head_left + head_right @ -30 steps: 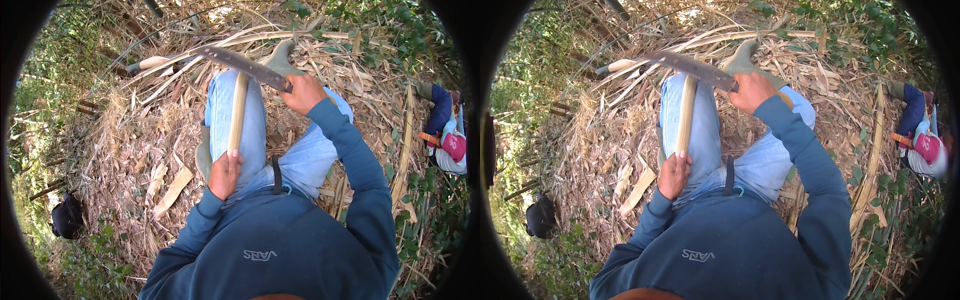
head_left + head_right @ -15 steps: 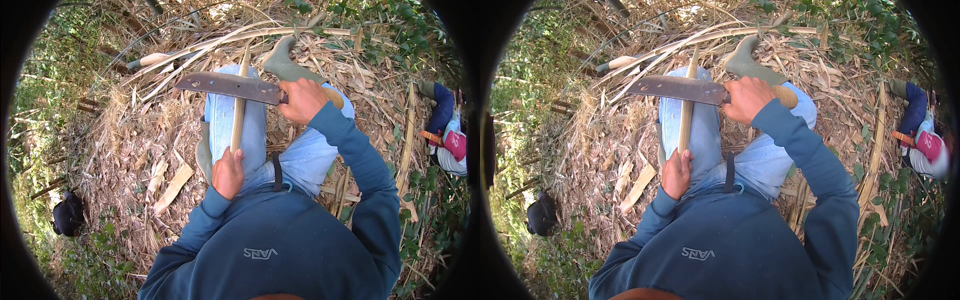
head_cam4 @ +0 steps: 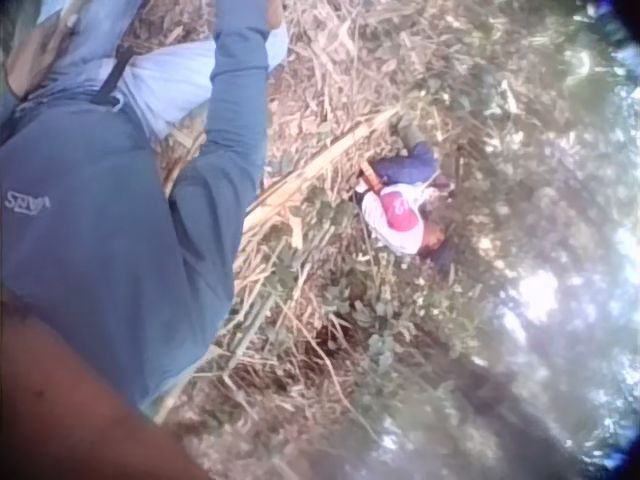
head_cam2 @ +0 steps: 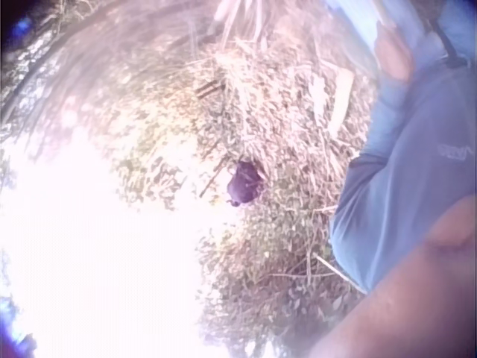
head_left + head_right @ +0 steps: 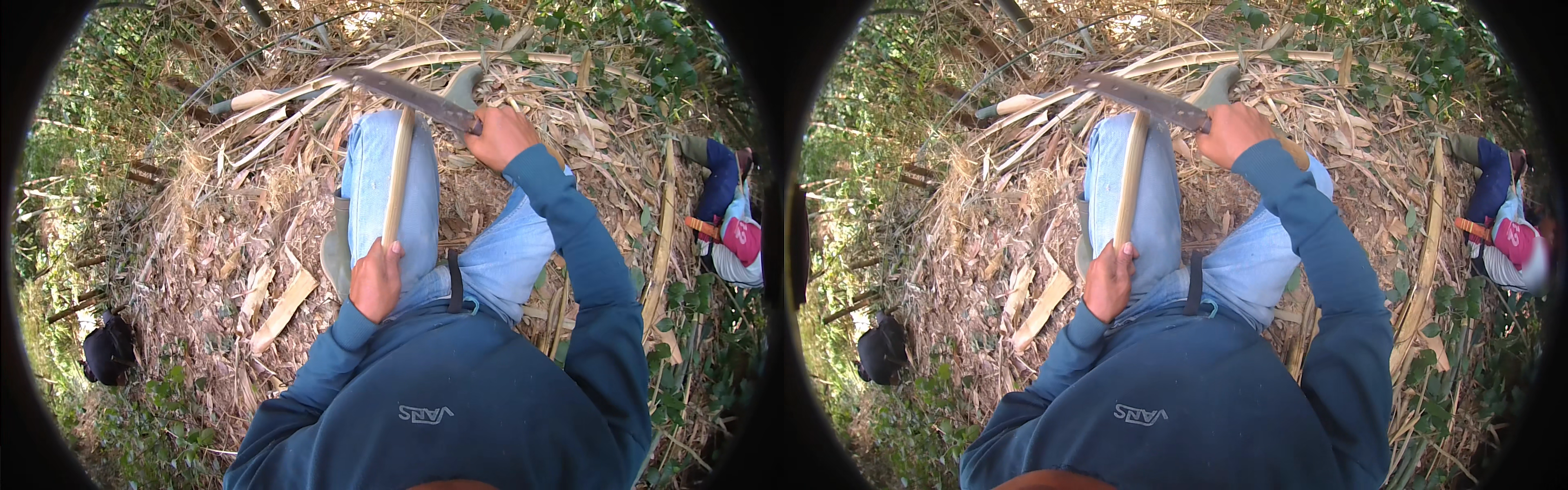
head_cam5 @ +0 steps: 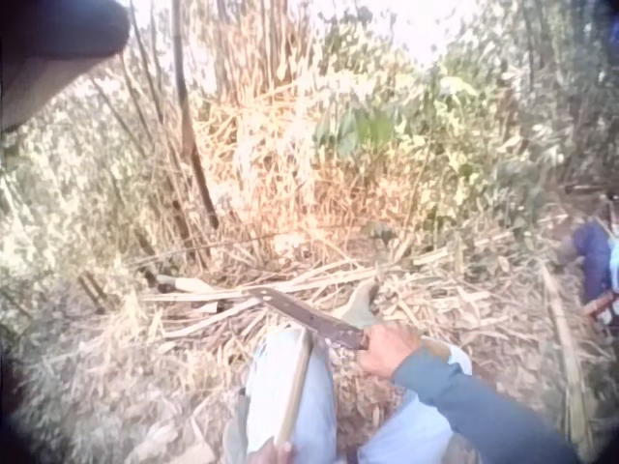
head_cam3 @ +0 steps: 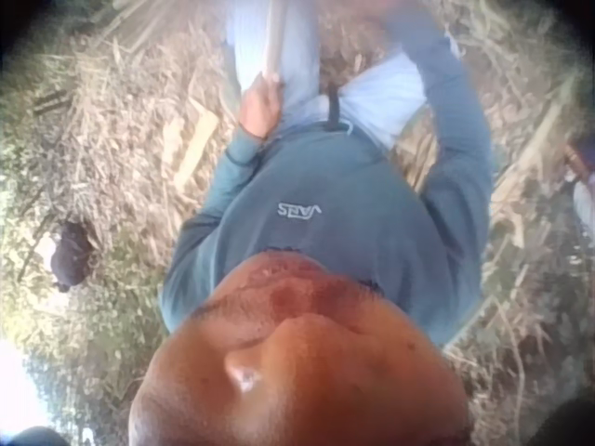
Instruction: The person sits on the ground and uses a machete to shave and shape a long piece of bamboo. They repeatedly strike the bamboo to remove thin strips, gradually refining its form.
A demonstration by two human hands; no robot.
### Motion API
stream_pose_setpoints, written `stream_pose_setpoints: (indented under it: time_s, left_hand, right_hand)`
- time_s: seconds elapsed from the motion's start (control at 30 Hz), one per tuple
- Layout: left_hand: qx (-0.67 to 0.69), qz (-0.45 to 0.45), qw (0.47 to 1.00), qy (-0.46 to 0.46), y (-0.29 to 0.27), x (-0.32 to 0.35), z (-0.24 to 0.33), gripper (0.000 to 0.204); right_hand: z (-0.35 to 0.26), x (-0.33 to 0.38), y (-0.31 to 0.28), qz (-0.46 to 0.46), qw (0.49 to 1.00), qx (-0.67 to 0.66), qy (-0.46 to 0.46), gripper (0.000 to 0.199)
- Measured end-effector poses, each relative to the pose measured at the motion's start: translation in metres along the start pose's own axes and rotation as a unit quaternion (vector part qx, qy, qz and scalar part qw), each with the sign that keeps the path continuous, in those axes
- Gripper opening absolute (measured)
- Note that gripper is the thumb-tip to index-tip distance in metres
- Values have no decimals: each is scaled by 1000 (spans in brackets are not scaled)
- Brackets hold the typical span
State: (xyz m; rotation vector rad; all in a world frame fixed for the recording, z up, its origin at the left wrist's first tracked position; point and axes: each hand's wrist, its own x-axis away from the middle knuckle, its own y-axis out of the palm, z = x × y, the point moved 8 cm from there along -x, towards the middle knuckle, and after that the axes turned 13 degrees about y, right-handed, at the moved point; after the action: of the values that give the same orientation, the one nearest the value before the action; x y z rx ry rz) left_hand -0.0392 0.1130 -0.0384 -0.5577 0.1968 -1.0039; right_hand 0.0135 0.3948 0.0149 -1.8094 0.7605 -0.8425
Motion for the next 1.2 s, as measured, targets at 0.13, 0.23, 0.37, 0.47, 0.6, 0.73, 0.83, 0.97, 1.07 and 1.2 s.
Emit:
stream_pose_setpoints:
  time_s: [0.13,0.23,0.37,0.47,0.6,0.73,0.83,0.97,1.07,1.2]
  left_hand:
    - [91,-2,996,-8,2,5,-14,45]
    - [254,-25,963,-86,6,15,-26,56]
    - [300,-27,946,-122,8,16,-20,55]
    - [337,-15,931,-136,12,17,-24,44]
    - [374,10,913,-165,6,15,-15,33]
    - [394,19,905,-162,0,7,-17,35]
    - [381,9,914,-141,-1,8,-28,37]
    - [330,7,935,-132,-4,8,-32,37]
    - [321,15,938,-127,-7,0,-31,37]
    - [319,33,938,-128,-10,0,-33,28]
  right_hand:
    - [9,-5,6,19,998,-54,-4,25]
    - [3,29,7,-5,996,-86,-26,22]
    - [-6,70,23,-29,987,-137,-72,19]
    - [-14,91,33,-47,983,-144,-107,20]
    - [-13,108,40,-75,986,-116,-96,21]
    - [-10,128,59,-69,980,-132,-132,23]
    - [-10,136,69,-80,975,-122,-164,25]
    - [-11,121,64,-17,978,-72,-194,26]
    - [-9,96,70,-24,986,-100,-133,23]
    - [-21,115,72,-23,982,-106,-157,23]
